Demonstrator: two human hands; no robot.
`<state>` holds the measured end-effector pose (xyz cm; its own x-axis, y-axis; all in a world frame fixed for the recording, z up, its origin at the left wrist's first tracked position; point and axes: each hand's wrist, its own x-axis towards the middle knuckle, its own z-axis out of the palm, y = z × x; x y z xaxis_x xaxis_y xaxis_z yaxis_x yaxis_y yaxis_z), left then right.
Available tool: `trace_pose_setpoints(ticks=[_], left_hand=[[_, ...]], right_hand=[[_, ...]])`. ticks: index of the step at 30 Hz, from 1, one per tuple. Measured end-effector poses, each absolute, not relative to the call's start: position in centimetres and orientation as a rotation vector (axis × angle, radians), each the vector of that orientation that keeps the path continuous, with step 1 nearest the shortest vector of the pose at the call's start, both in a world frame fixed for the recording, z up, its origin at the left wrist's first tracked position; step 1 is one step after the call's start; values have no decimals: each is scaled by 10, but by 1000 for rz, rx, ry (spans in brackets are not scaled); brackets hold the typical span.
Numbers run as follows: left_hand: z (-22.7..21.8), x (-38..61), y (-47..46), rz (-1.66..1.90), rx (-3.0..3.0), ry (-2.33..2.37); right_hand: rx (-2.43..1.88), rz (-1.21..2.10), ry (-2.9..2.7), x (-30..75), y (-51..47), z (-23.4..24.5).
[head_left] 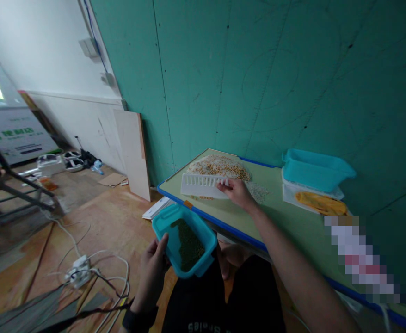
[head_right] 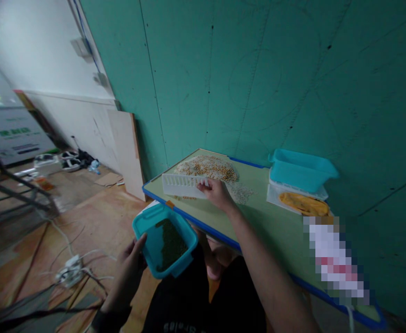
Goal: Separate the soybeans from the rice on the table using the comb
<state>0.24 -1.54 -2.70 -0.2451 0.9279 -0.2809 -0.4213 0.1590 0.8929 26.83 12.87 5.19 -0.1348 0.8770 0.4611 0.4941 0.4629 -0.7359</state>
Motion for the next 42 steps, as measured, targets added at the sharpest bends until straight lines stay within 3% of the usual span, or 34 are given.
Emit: trace_pose_setpoints(ticks=[11, 32, 42], left_hand=[[-37, -1, -12, 1419, 597, 1195], [-45, -9, -2, 1471, 663, 1144], [-32, -1, -3, 1493, 626, 1141]], right_hand=[[-1130, 598, -1758, 267, 126, 57], [-1192, 293, -1850, 239, 88, 73], [-1138, 492, -1825, 237, 84, 64]])
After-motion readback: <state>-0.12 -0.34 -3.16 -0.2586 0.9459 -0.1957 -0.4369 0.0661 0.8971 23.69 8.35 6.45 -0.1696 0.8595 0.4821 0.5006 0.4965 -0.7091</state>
